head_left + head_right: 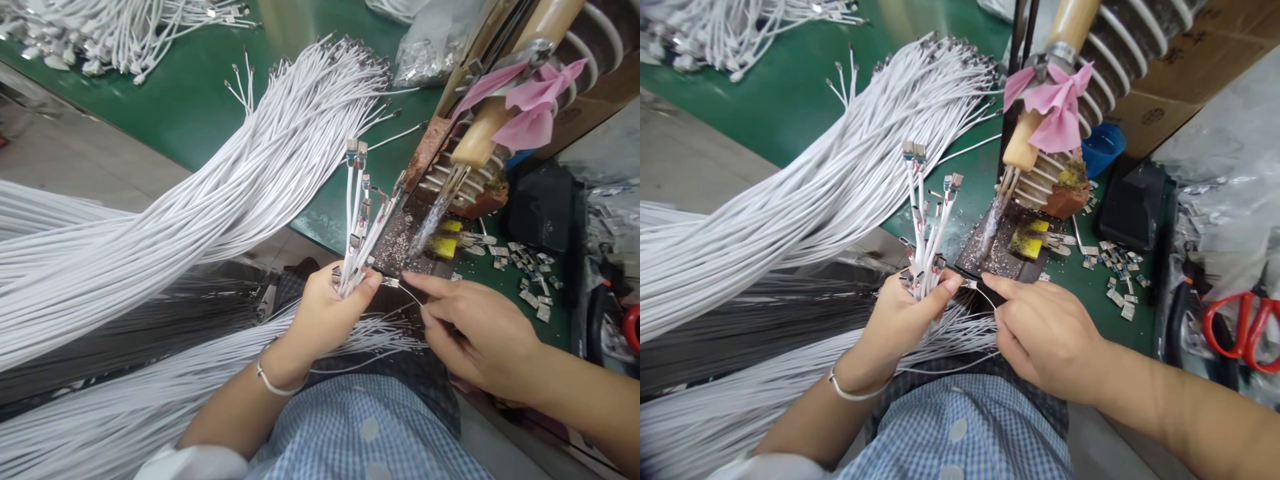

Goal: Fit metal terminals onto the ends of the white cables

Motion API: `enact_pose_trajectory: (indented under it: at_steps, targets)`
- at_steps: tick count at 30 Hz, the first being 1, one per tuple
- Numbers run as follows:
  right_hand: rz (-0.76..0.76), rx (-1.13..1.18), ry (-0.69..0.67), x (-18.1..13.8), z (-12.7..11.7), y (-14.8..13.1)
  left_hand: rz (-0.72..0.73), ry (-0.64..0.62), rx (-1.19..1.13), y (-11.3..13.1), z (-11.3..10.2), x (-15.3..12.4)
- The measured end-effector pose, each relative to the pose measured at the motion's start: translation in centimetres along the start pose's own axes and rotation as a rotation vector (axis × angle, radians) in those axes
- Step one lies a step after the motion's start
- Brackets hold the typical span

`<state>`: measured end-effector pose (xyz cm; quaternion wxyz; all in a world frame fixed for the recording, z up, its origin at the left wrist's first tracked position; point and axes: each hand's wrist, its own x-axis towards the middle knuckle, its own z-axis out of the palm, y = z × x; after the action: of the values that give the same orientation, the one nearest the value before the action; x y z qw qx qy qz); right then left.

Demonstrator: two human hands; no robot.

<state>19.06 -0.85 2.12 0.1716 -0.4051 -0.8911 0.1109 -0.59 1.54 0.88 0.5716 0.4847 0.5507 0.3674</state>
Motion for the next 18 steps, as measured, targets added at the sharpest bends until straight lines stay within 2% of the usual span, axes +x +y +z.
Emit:
enact_pose_trajectory:
  at_steps: [4,11,14,16,18]
  targets:
    - [-0.082,0.076,0.138,-0.01,0.30,0.09,0.015,-0.023,0.000,0.60,0.19,0.38]
    - [-0.075,0.079,0.058,0.21,0.48,0.23,0.025,-0.131,0.013,0.16,0.17,0.40]
    - [-0.067,0.081,0.032,0.20,0.49,0.30,0.017,-0.131,0.028,-0.02,-0.22,0.27]
    - [-0.071,0.088,0.038,0.20,0.47,0.24,0.018,-0.128,0.039,-0.08,-0.38,0.18]
    - [-0.089,0.109,0.100,0.21,0.39,0.07,0.022,-0.125,0.052,-0.15,-0.44,0.11]
